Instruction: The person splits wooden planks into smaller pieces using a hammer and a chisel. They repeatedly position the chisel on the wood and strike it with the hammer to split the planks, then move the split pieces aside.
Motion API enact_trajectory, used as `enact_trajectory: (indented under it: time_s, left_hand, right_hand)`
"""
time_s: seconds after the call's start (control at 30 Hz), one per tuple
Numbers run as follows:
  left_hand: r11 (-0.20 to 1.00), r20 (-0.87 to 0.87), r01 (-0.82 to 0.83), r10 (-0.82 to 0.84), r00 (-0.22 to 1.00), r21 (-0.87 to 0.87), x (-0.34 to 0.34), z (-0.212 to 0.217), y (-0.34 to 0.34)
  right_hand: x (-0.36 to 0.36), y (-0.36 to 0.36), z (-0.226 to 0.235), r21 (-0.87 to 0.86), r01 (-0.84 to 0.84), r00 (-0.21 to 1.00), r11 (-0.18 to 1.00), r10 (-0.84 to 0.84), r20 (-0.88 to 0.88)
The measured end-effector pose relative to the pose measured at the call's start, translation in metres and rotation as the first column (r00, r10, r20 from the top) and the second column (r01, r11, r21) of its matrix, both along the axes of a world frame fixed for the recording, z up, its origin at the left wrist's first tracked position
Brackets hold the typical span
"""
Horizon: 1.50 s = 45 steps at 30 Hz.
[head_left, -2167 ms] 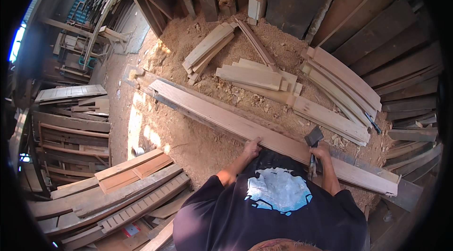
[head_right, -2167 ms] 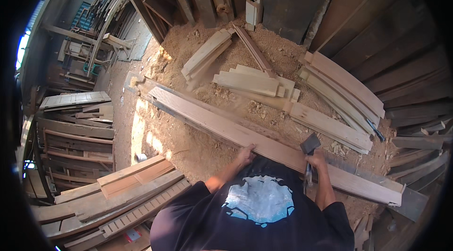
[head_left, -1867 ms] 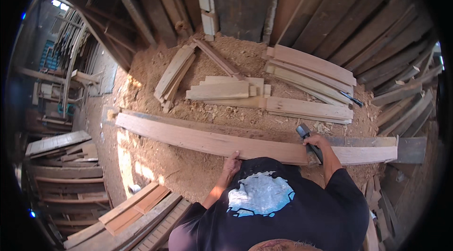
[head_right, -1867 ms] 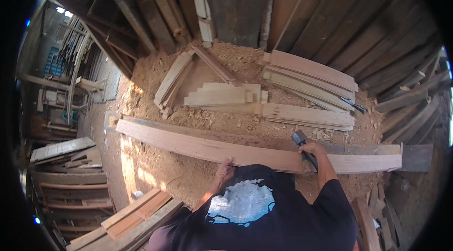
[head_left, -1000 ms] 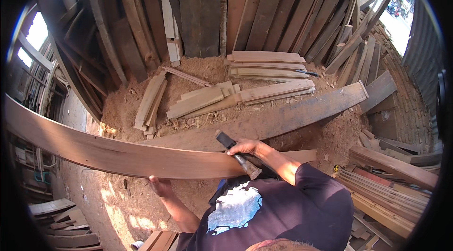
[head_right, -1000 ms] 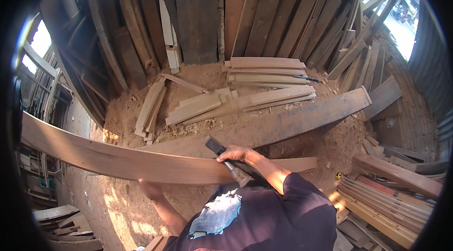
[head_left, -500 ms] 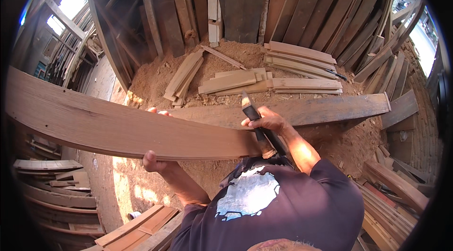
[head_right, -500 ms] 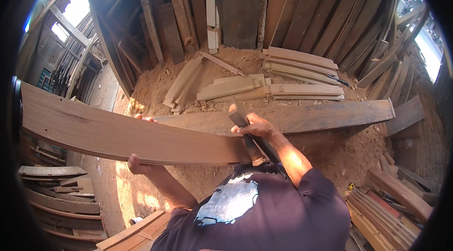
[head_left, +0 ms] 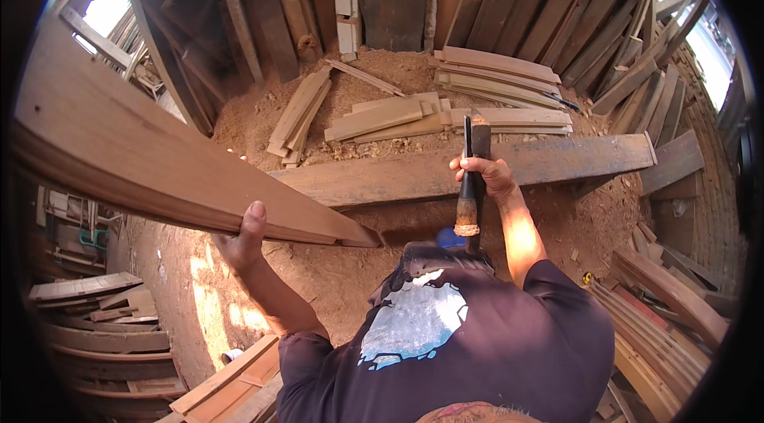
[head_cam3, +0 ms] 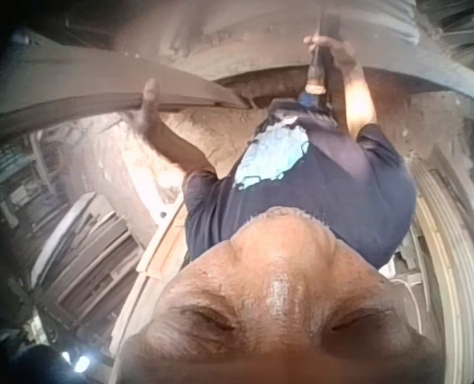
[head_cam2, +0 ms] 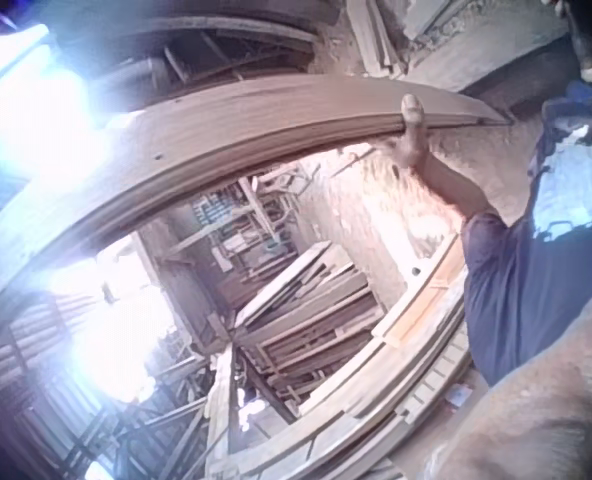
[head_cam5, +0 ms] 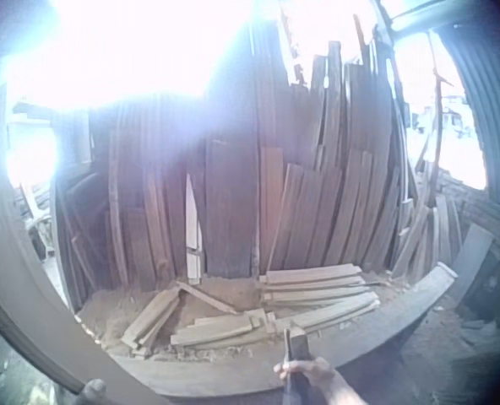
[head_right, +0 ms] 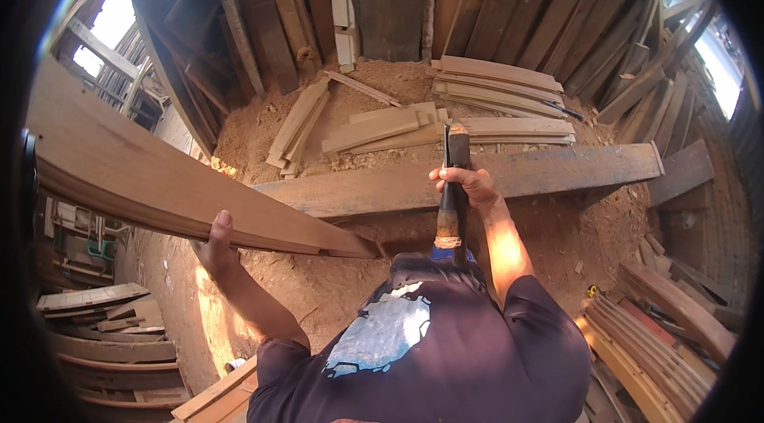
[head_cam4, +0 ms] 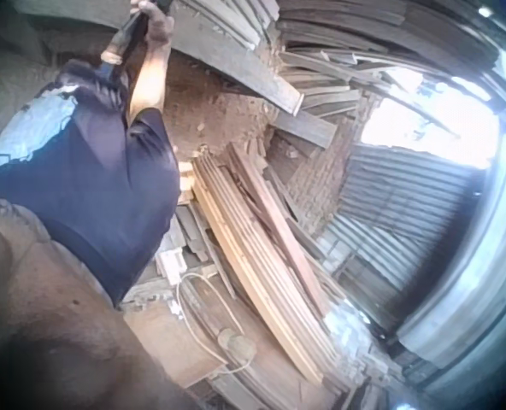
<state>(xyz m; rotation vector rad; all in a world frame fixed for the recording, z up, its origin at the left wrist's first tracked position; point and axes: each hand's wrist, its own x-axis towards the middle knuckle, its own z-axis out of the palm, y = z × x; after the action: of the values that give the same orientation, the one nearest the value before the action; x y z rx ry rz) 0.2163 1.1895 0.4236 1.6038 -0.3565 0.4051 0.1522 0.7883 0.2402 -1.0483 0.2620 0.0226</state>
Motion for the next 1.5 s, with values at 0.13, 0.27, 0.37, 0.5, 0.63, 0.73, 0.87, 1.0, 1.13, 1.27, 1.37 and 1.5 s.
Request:
enact_trajectory:
  time_s: [0.13,0.27,0.37,0.5,0.63,0.73,0.87,1.0,1.13,1.27,1.37,1.5]
  left_hand:
    - [0.931,-0.134,0.321,-0.3,0.944,0.173,0.019,-0.009,-0.048]
    - [0.671,-0.372,0.705,-0.609,0.7,0.228,0.055,-0.064,-0.11]
    - [0.432,-0.508,0.876,-0.716,0.479,0.217,0.06,-0.111,-0.173]
    - [0.106,-0.875,0.994,-0.478,0.08,0.033,0.033,-0.19,-0.235]
    - [0.035,-0.92,0.997,-0.389,-0.044,-0.062,0.007,-0.292,-0.25]
    - [0.053,-0.953,0.994,-0.293,-0.074,-0.094,0.016,-0.3,-0.262]
    - [-0.048,-0.943,0.999,-0.332,-0.035,-0.02,0.034,-0.29,-0.274]
    - [-0.137,-0.881,0.982,-0.469,0.053,0.132,0.04,-0.308,-0.265]
    - [-0.161,-0.839,0.981,-0.544,0.001,0.105,0.054,-0.344,-0.271]
    - [-0.299,-0.907,0.903,-0.377,0.186,0.309,0.071,-0.348,-0.297]
    - [-0.382,-0.873,0.815,-0.4,0.28,0.436,0.083,-0.351,-0.304]
    - [-0.47,-0.833,0.692,-0.382,0.4,0.548,0.095,-0.352,-0.315]
  right_hand:
    - [-0.03,-0.015,-0.013,0.033,0.159,0.987,0.987,-0.158,-0.033]
    - [-0.071,-0.046,-0.039,-0.006,0.302,0.953,0.953,-0.302,-0.003]
    - [-0.11,-0.072,-0.058,-0.039,0.438,0.897,0.898,-0.44,-0.042]
    - [-0.166,-0.102,-0.09,-0.053,0.663,0.73,0.747,-0.66,-0.179]
    - [-0.219,-0.122,-0.119,-0.14,0.811,0.515,0.568,-0.806,-0.291]
    - [-0.248,-0.122,-0.126,-0.213,0.857,0.348,0.47,-0.831,-0.434]
    - [-0.265,-0.11,-0.152,-0.094,0.919,0.314,0.384,-0.854,-0.416]
    - [-0.261,-0.1,-0.164,-0.092,0.942,0.243,0.322,-0.847,-0.474]
    - [-0.259,-0.098,-0.167,-0.115,0.938,0.234,0.327,-0.842,-0.485]
    - [-0.26,-0.097,-0.168,-0.143,0.948,0.19,0.284,-0.867,-0.461]
    - [-0.251,-0.096,-0.166,-0.141,0.955,0.159,0.26,-0.853,-0.498]
    - [-0.242,-0.092,-0.179,-0.111,0.963,0.167,0.246,-0.867,-0.47]
